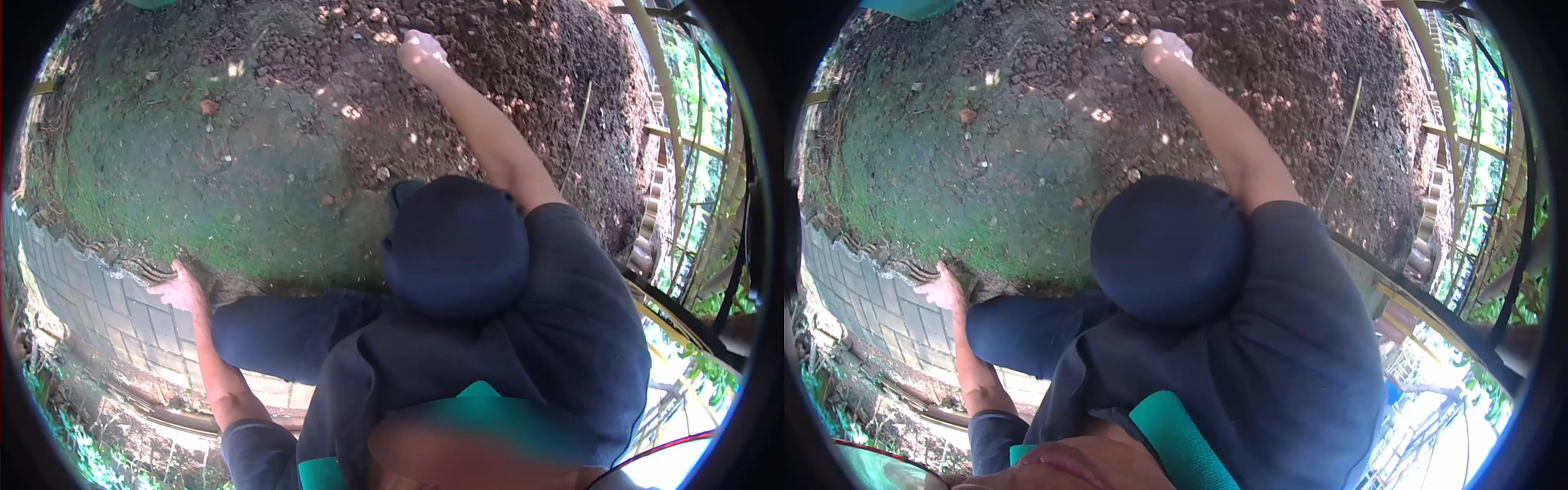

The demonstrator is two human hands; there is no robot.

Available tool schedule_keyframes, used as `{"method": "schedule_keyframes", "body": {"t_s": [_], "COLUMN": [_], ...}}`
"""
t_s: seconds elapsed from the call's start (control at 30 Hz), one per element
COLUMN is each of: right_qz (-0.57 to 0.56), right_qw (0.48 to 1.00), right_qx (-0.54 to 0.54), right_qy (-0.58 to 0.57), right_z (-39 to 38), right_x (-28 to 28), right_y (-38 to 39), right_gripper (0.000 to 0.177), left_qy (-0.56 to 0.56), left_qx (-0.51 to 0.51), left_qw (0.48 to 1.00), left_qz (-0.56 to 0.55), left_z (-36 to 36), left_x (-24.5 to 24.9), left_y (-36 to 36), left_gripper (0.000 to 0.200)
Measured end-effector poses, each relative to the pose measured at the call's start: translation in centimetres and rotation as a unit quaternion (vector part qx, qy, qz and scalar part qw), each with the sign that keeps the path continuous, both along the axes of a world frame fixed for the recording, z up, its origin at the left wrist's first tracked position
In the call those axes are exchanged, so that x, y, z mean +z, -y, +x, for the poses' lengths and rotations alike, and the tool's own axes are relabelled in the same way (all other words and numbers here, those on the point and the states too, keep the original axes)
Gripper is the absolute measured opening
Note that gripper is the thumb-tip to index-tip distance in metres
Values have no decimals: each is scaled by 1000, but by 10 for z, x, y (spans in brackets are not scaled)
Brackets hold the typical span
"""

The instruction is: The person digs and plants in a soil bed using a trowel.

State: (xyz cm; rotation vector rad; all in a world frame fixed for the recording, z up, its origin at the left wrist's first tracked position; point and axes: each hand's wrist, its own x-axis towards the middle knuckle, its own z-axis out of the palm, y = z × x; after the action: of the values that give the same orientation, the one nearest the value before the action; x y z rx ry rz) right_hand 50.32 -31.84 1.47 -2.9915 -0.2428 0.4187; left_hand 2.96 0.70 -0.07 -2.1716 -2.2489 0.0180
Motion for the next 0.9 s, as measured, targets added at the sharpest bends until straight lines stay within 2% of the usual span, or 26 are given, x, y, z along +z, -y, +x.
{"method": "schedule_keyframes", "body": {"t_s": [0.1,0.2,0.27,0.33,0.4,0.53,0.57,0.6,0.73,0.77,0.87,0.9], "right_qz": [20,-12,-21,-20,18,81,27,7,-84,-55,5,-23], "right_qw": [999,997,999,994,994,973,983,986,993,994,1000,999], "right_qx": [42,75,45,97,46,171,168,157,80,90,11,23], "right_qy": [-11,-23,0,39,-95,131,67,51,11,-17,20,3], "right_z": [40,39,41,74,91,90,68,48,-11,-15,-16,-8], "right_x": [-32,-43,-48,-64,0,30,61,67,59,54,38,33], "right_y": [-14,-10,-9,9,6,47,40,47,74,76,51,38], "right_gripper": [24,24,24,26,28,26,31,31,33,30,30,30], "left_qy": [-27,-44,-23,-29,-22,-22,-20,-18,-9,-5,-8,-2], "left_qx": [-27,11,6,3,8,-1,-5,-9,-16,-18,-14,-18], "left_qw": [999,999,1000,1000,1000,1000,1000,1000,1000,1000,1000,1000], "left_qz": [19,-1,3,2,2,-5,-1,4,5,6,10,9], "left_z": [-11,-3,0,-3,-1,-2,-3,-5,-6,-8,-8,-8], "left_x": [-7,-2,-1,0,2,5,2,0,2,0,-2,-1], "left_y": [-2,-1,-2,0,3,3,2,0,3,2,0,1], "left_gripper": [109,108,107,107,108,109,109,109,110,109,109,109]}}
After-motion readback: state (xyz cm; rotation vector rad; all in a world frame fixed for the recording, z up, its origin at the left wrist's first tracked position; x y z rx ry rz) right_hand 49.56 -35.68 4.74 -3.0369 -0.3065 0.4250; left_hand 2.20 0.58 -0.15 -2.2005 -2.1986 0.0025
